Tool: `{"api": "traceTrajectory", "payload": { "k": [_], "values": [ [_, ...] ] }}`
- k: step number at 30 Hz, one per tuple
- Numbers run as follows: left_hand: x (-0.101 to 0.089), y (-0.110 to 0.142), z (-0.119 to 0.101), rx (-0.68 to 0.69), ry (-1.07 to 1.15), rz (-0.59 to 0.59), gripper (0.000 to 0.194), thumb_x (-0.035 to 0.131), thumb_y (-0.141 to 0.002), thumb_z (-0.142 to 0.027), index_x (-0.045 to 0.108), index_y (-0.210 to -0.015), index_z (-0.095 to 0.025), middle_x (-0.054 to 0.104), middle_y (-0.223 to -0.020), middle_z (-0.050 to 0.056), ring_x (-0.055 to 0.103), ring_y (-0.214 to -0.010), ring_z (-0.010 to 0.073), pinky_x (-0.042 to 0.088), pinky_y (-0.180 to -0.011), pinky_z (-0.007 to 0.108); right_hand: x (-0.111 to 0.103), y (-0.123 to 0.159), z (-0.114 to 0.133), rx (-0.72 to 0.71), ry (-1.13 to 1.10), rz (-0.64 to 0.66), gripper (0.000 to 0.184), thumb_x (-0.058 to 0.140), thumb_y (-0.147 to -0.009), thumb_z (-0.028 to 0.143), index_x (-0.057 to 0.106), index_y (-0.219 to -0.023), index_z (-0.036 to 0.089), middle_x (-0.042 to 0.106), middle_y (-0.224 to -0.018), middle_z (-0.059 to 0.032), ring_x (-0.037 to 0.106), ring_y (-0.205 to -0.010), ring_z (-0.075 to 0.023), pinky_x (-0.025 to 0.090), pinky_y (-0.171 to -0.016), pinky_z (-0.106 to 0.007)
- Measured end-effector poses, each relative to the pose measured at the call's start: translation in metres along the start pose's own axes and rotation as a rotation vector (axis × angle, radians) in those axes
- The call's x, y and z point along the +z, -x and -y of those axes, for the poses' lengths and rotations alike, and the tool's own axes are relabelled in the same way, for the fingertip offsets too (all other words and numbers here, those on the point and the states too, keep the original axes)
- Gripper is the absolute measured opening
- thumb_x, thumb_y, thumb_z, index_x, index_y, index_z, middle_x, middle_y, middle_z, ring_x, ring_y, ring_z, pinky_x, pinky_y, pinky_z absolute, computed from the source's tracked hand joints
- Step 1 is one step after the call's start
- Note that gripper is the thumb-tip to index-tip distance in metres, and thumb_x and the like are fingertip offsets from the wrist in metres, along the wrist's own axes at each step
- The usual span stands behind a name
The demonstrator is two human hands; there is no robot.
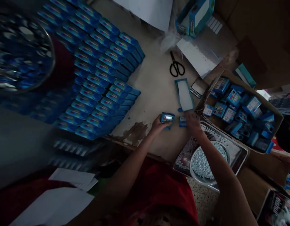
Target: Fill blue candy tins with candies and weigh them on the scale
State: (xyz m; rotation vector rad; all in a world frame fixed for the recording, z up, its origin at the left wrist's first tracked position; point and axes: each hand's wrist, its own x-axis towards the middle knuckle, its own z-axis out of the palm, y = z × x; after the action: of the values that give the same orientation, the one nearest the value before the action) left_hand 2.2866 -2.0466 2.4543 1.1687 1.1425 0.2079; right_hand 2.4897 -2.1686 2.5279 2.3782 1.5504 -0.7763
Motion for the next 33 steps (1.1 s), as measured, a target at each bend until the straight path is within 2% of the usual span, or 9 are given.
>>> {"api": "traceTrajectory", "payload": {
  "k": [4,8,14,17,21,24,27,29,33],
  "values": [
    [-0.028,0.013,0.000,0.035,0.087,-0.007,0.052,0.092,-0.066,-0.035,0.067,-0.109,-0.022,0.076,-0.098,0.002,0.073,-0.091,0.0202,0.059,-0.090,0.033,0.011,0.008,-0.005,0.016,-0.193,-0.046,0.060,0.075,-0.080,0.013,0.068,-0.140,0.004,0.060,-0.156,-0.0340,0.052,-0.147,-0.0481,0.039,-0.126,-0.060],
    [-0.027,0.030,-0.005,0.089,0.108,-0.084,0.050,0.094,-0.065,-0.032,0.064,-0.105,-0.024,0.074,-0.093,-0.001,0.072,-0.089,0.0203,0.061,-0.090,0.034,0.033,0.028,0.012,0.023,-0.546,-0.185,0.082,0.071,-0.076,0.017,0.052,-0.155,0.009,0.063,-0.156,-0.0265,0.061,-0.142,-0.0380,0.049,-0.122,-0.051],
    [0.031,0.088,-0.027,0.193,0.301,-0.076,0.058,0.095,-0.076,-0.042,0.064,-0.123,-0.024,0.079,-0.117,0.005,0.076,-0.107,0.0232,0.062,-0.102,0.036,0.037,0.091,0.047,0.072,-1.005,-0.562,0.078,0.070,-0.074,0.027,0.050,-0.150,0.017,0.067,-0.147,-0.0188,0.066,-0.136,-0.0327,0.054,-0.119,-0.046],
    [0.071,0.130,-0.030,0.170,0.367,-0.008,0.058,0.094,-0.081,-0.042,0.065,-0.128,-0.022,0.080,-0.123,0.008,0.077,-0.113,0.0247,0.063,-0.104,0.037,0.031,0.146,0.043,0.191,-1.184,-0.623,0.080,0.074,-0.071,0.029,0.053,-0.148,0.018,0.069,-0.145,-0.0168,0.069,-0.132,-0.0315,0.054,-0.118,-0.047],
    [0.107,0.168,-0.023,0.115,0.292,0.050,0.059,0.095,-0.079,-0.043,0.067,-0.126,-0.021,0.081,-0.120,0.008,0.077,-0.106,0.0242,0.064,-0.100,0.037,0.030,0.220,0.006,0.381,-1.634,-0.473,0.073,0.084,-0.067,0.033,0.062,-0.135,0.020,0.079,-0.123,-0.0103,0.077,-0.113,-0.0294,0.064,-0.105,-0.047],
    [0.123,0.172,-0.019,0.151,0.178,0.057,0.053,0.095,-0.079,-0.041,0.069,-0.120,-0.021,0.081,-0.116,0.006,0.077,-0.101,0.0218,0.064,-0.099,0.036,0.032,0.258,-0.035,0.529,-2.010,-0.271,0.051,0.080,-0.068,0.028,0.069,-0.117,0.019,0.083,-0.102,-0.0062,0.082,-0.097,-0.0273,0.070,-0.090,-0.043],
    [0.137,0.168,-0.020,0.274,0.086,0.062,0.049,0.093,-0.082,-0.040,0.068,-0.119,-0.021,0.079,-0.114,0.005,0.076,-0.100,0.0202,0.063,-0.097,0.033,0.037,0.281,-0.072,0.796,-2.182,-0.138,0.026,0.070,-0.083,0.027,0.065,-0.108,0.020,0.081,-0.085,-0.0029,0.080,-0.076,-0.0218,0.072,-0.071,-0.038],
    [0.147,0.166,-0.021,0.386,0.017,0.096,0.050,0.092,-0.083,-0.041,0.066,-0.122,-0.020,0.077,-0.112,0.004,0.075,-0.099,0.0201,0.062,-0.096,0.032,0.042,0.293,-0.087,0.896,-2.167,-0.058,0.016,0.060,-0.096,0.030,0.063,-0.108,0.020,0.078,-0.079,-0.0030,0.076,-0.065,-0.0186,0.067,-0.059,-0.031],
    [0.167,0.172,-0.027,0.594,-0.145,0.178,0.052,0.090,-0.085,-0.042,0.066,-0.124,-0.019,0.075,-0.110,0.004,0.074,-0.101,0.0217,0.060,-0.101,0.035,0.055,0.317,-0.097,0.904,-2.082,0.030,0.014,0.050,-0.103,0.029,0.059,-0.103,0.019,0.069,-0.065,0.0000,0.060,-0.046,-0.0119,0.041,-0.039,-0.016]
  ]
}}
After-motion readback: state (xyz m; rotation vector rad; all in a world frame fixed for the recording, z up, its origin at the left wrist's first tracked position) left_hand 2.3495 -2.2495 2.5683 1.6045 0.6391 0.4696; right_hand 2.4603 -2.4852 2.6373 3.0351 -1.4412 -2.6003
